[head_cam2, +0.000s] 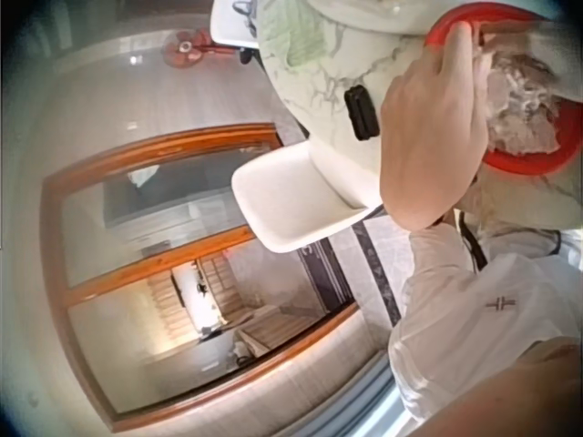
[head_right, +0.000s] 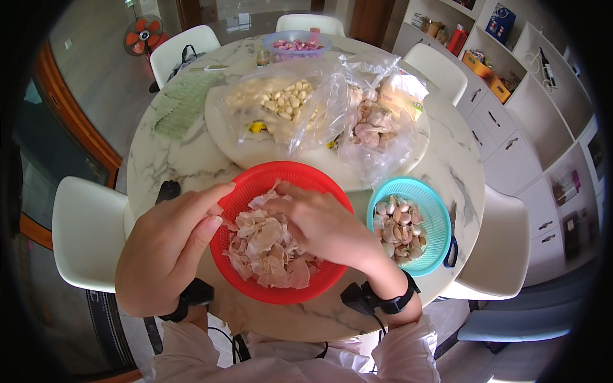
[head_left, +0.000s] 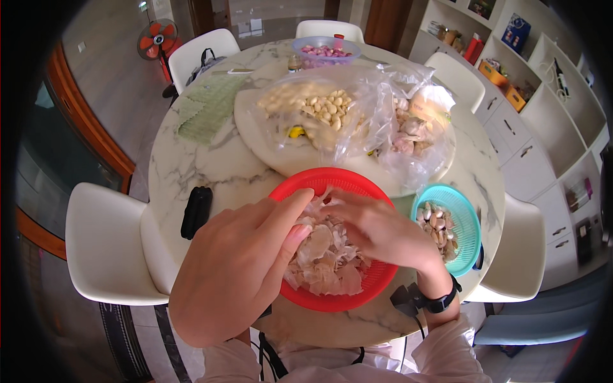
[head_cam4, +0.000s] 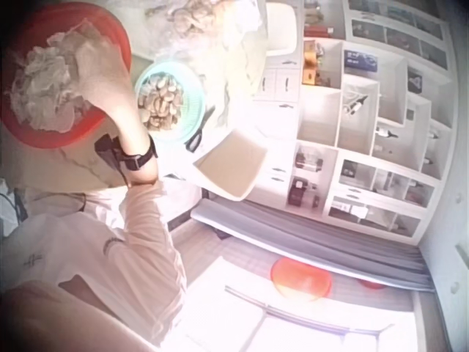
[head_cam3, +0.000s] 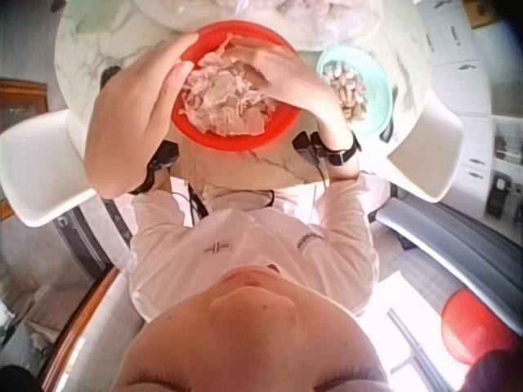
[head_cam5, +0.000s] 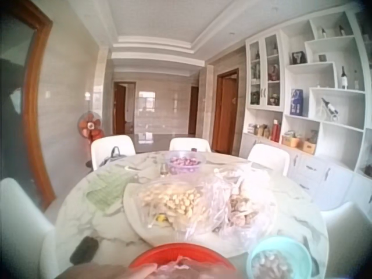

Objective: Peeling cloves of garlic from a bulb and placing them in a bowl.

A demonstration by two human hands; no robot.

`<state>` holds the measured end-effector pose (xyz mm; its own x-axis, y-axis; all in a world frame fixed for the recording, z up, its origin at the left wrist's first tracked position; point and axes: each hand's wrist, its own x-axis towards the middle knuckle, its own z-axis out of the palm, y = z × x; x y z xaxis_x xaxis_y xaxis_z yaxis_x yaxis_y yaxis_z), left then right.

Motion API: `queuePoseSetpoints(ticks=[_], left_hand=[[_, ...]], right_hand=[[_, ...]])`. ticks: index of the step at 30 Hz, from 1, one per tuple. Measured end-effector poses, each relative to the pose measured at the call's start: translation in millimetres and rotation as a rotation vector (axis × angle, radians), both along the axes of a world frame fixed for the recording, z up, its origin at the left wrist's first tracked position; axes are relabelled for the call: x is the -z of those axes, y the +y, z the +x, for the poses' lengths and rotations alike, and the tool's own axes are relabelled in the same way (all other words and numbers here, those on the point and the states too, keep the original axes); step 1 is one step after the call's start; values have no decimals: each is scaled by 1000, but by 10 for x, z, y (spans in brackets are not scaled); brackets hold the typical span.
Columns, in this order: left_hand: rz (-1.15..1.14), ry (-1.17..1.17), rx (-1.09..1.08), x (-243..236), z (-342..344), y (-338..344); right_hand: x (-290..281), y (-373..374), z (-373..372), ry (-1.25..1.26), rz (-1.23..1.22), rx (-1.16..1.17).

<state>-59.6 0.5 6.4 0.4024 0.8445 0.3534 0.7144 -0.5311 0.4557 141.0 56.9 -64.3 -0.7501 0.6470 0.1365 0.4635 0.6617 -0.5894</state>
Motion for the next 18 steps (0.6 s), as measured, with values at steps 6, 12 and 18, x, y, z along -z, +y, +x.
queuePoseSetpoints(ticks=[6, 12, 18], left_hand=[[72, -12, 8, 30, -38, 27], [-43, -84, 23, -41, -103, 2], [-62, -79, -15, 16, -100, -33]], right_hand=[[414, 112, 11, -267, 108, 414], [460, 223, 4, -324, 58, 349], [525, 229, -82, -440, -37, 369]])
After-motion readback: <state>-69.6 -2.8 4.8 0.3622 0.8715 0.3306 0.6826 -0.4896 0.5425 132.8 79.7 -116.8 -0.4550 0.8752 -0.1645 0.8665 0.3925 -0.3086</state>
